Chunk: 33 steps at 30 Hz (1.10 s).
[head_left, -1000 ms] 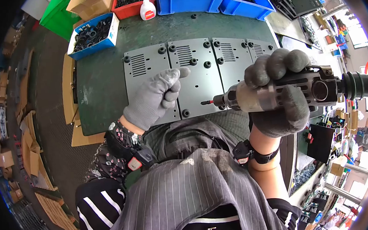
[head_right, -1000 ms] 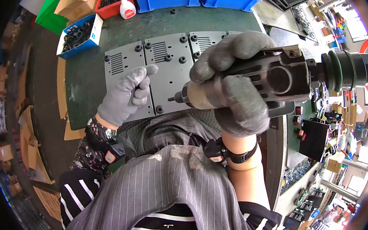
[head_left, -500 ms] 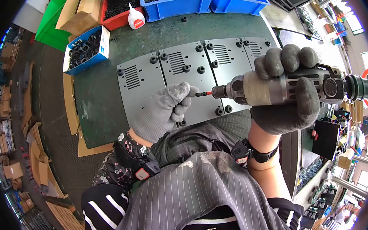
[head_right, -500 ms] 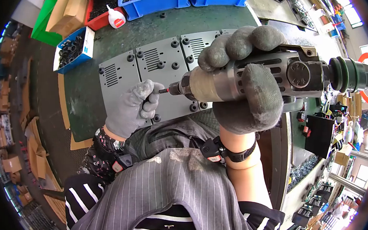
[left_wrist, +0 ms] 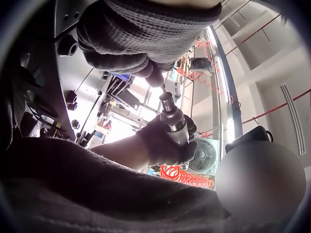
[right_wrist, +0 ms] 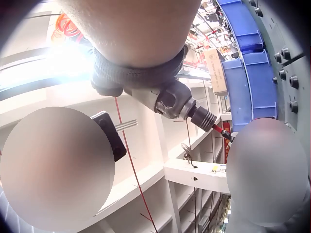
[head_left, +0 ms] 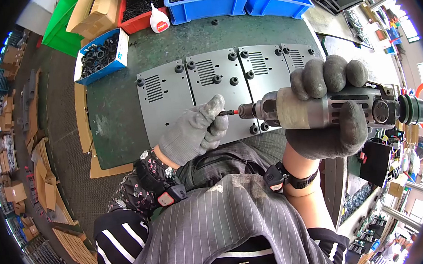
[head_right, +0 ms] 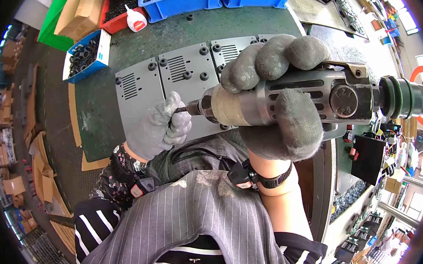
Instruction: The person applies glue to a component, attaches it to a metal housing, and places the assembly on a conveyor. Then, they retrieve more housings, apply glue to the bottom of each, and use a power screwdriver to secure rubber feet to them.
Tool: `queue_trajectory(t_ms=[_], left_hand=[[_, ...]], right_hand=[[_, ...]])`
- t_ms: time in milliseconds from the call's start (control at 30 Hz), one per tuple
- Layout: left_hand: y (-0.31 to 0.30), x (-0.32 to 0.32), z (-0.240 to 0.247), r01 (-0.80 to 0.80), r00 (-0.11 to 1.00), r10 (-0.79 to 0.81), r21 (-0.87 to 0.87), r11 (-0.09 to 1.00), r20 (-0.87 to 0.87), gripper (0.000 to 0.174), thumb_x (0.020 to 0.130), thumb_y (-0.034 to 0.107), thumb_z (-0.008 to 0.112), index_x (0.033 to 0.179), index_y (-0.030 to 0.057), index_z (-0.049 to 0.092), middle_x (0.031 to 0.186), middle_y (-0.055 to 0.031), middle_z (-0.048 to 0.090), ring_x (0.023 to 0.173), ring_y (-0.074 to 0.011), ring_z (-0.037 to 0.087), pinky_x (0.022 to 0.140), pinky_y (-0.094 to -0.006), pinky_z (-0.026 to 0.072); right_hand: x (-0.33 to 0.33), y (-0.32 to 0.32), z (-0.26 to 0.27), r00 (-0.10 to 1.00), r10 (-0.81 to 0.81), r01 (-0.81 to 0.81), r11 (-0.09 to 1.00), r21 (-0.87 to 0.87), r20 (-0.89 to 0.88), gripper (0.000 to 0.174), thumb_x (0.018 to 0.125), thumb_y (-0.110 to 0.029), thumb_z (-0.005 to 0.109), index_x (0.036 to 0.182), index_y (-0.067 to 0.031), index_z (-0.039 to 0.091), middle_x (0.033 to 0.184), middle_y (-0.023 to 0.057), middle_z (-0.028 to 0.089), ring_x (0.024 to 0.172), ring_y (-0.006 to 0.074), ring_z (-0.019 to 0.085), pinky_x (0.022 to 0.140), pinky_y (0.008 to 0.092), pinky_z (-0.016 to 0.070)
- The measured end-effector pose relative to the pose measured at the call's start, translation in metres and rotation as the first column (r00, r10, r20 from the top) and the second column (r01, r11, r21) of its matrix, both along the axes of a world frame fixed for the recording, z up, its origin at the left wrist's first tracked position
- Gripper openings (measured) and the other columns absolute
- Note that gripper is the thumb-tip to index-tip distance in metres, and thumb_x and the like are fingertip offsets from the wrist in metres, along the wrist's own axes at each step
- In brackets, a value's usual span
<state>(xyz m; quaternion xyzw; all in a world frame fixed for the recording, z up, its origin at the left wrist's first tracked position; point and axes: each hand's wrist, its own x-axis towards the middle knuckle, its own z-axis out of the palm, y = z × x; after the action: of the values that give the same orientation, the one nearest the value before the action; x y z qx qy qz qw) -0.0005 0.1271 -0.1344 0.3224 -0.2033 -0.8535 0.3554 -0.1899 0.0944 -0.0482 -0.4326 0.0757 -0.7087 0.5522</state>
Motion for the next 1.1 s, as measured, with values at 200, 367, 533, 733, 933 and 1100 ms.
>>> queue_trajectory(t_ms=[200,367,533,733,933,1100], left_hand=[[-0.001,0.002,0.008,0.221,0.975,-0.207,-0.293,0.93,0.077,0.04,0.089,0.05,0.05,0.086,0.01,0.055,0.068,0.0027,0.045,0.056,-0.0069,0.037,0.044,-0.0186,0.0283],[-0.037,0.017,0.012,0.107,0.926,-0.053,-0.127,0.986,0.374,0.04,0.096,0.039,0.043,0.103,0.0028,0.06,0.078,0.002,0.052,0.068,-0.0062,0.047,0.056,-0.02,0.0388],[-0.064,0.014,-0.008,0.039,0.837,0.282,-0.565,0.824,0.469,0.029,0.09,0.028,0.055,0.108,0.0064,0.06,0.09,-0.0042,0.061,0.08,-0.0135,0.057,0.07,-0.0279,0.0464],[-0.063,0.007,0.003,0.64,0.149,0.529,-0.489,0.592,0.835,0.033,0.078,0.024,0.064,0.107,0.0081,0.062,0.099,-0.012,0.063,0.087,-0.0239,0.06,0.081,-0.0361,0.0458],[0.004,0.037,0.037,0.593,0.207,0.449,-0.477,0.649,0.869,0.022,0.078,0.017,0.063,0.099,0.0116,0.065,0.088,-0.0104,0.064,0.082,-0.0251,0.062,0.073,-0.0358,0.0483],[0.055,0.043,0.022,0.52,0.269,0.497,-0.559,0.646,0.825,0.023,0.073,0.012,0.067,0.095,0.0074,0.067,0.077,-0.0093,0.064,0.069,-0.0228,0.061,0.067,-0.0328,0.0483]], right_hand=[[-0.012,-0.006,-0.002,0.945,0.136,-0.17,0.981,0.094,0.297,0.03,0.077,-0.012,0.055,0.103,-0.0035,0.042,0.078,0.0012,0.034,0.073,0.0131,0.036,0.066,0.0284,0.0369],[-0.029,-0.011,-0.014,0.926,0.039,-0.131,0.966,0.221,0.376,0.026,0.077,-0.009,0.056,0.099,-0.0028,0.044,0.08,0.0043,0.038,0.076,0.0164,0.04,0.07,0.0316,0.0401],[-0.032,-0.006,-0.017,0.964,-0.026,-0.043,0.967,0.251,0.264,0.03,0.077,-0.011,0.057,0.103,-0.0023,0.045,0.084,0.0065,0.043,0.078,0.0183,0.042,0.071,0.0332,0.0398],[-0.019,0.004,-0.013,0.994,-0.003,-0.02,0.978,0.208,0.113,0.037,0.077,-0.015,0.056,0.11,-0.0022,0.045,0.09,0.007,0.044,0.08,0.0184,0.043,0.072,0.0333,0.0383],[-0.003,0.021,-0.007,0.998,0.038,-0.025,0.969,0.245,-0.05,0.043,0.075,-0.018,0.056,0.114,-0.0043,0.043,0.092,0.0063,0.044,0.081,0.0174,0.044,0.071,0.032,0.037],[0.019,0.026,-0.014,0.982,0.131,-0.102,0.974,0.201,-0.137,0.041,0.075,-0.017,0.058,0.112,-0.0054,0.044,0.092,0.0067,0.045,0.08,0.0191,0.046,0.07,0.0337,0.0391]])
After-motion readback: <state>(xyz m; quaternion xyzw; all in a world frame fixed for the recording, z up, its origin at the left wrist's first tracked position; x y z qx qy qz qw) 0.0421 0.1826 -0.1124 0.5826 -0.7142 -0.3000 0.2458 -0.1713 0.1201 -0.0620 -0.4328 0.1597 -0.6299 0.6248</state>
